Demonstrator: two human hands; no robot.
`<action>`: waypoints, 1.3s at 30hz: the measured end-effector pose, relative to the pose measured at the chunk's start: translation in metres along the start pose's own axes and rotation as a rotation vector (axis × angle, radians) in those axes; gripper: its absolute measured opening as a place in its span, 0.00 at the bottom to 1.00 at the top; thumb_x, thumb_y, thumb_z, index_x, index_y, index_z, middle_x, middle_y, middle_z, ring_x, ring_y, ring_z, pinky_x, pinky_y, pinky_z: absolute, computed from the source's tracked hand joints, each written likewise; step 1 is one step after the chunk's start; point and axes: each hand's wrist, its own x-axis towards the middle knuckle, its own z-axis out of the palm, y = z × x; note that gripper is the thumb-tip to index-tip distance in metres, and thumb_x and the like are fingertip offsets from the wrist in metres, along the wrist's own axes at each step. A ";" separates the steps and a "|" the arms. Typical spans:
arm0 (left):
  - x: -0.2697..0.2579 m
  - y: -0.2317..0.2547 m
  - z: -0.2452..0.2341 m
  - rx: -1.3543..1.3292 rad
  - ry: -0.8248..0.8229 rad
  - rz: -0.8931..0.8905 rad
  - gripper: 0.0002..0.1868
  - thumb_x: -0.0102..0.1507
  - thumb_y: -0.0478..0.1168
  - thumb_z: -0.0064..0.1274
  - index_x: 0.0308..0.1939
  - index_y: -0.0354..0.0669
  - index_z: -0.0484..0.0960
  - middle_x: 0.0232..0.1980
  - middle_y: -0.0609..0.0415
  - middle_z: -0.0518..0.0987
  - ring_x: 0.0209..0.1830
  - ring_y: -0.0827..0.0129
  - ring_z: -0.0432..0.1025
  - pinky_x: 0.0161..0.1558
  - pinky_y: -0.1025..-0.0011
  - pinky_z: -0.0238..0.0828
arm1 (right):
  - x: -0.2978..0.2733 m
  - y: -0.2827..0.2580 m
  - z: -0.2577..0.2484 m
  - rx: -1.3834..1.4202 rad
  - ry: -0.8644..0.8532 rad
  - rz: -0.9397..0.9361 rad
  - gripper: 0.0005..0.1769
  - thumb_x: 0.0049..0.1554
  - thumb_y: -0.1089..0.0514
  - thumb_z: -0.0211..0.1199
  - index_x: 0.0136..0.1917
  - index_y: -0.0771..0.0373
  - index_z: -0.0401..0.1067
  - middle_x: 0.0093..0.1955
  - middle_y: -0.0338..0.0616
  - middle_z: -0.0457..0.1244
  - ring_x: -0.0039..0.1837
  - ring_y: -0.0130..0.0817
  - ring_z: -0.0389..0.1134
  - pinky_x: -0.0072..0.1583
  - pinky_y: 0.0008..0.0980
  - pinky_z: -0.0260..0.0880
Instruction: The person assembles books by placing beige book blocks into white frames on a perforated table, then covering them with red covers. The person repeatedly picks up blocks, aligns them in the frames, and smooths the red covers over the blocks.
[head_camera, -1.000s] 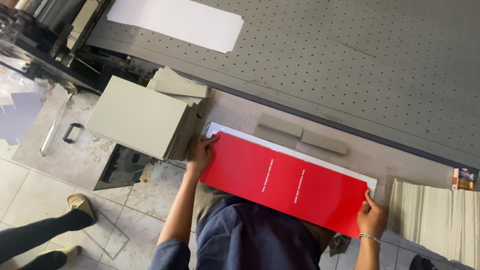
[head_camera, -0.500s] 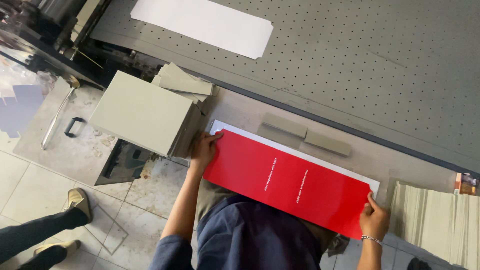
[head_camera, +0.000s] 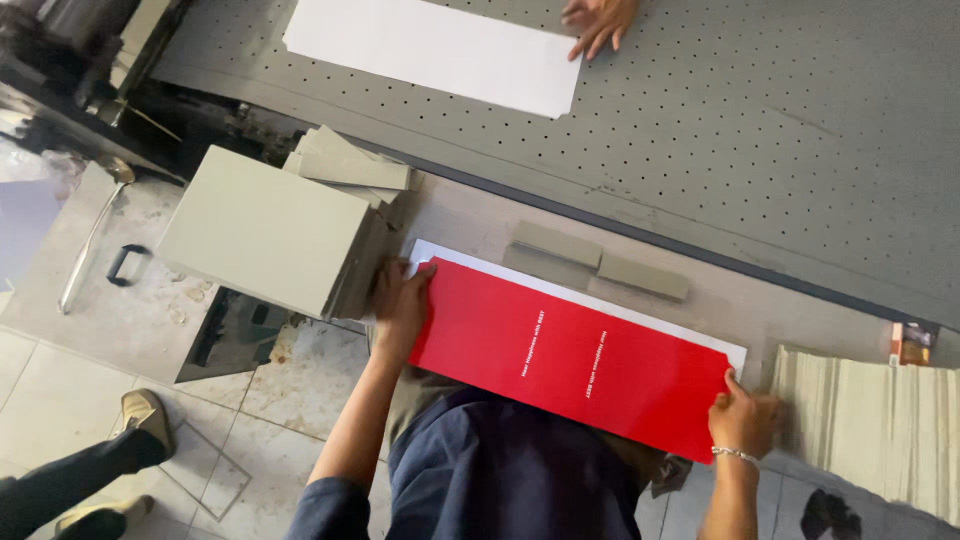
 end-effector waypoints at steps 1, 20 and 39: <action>0.001 -0.014 0.018 -0.009 -0.013 0.016 0.20 0.69 0.33 0.46 0.60 0.57 0.84 0.59 0.42 0.68 0.57 0.44 0.64 0.44 0.50 0.66 | -0.012 -0.036 -0.019 -0.004 0.004 0.021 0.23 0.64 0.53 0.58 0.69 0.32 0.75 0.60 0.59 0.57 0.55 0.62 0.65 0.54 0.60 0.71; -0.008 -0.024 0.027 0.455 -0.060 0.079 0.36 0.72 0.57 0.36 0.82 0.49 0.56 0.82 0.27 0.53 0.83 0.35 0.46 0.76 0.37 0.40 | -0.069 -0.160 -0.004 0.058 0.250 -0.512 0.45 0.62 0.27 0.48 0.81 0.54 0.56 0.82 0.61 0.49 0.80 0.67 0.49 0.75 0.67 0.49; 0.012 -0.027 0.009 0.361 -0.052 0.048 0.35 0.73 0.61 0.28 0.83 0.57 0.56 0.83 0.37 0.55 0.83 0.42 0.49 0.78 0.44 0.39 | -0.135 -0.320 -0.031 0.110 0.295 -0.593 0.42 0.52 0.35 0.66 0.73 0.59 0.68 0.68 0.63 0.64 0.73 0.68 0.59 0.70 0.78 0.47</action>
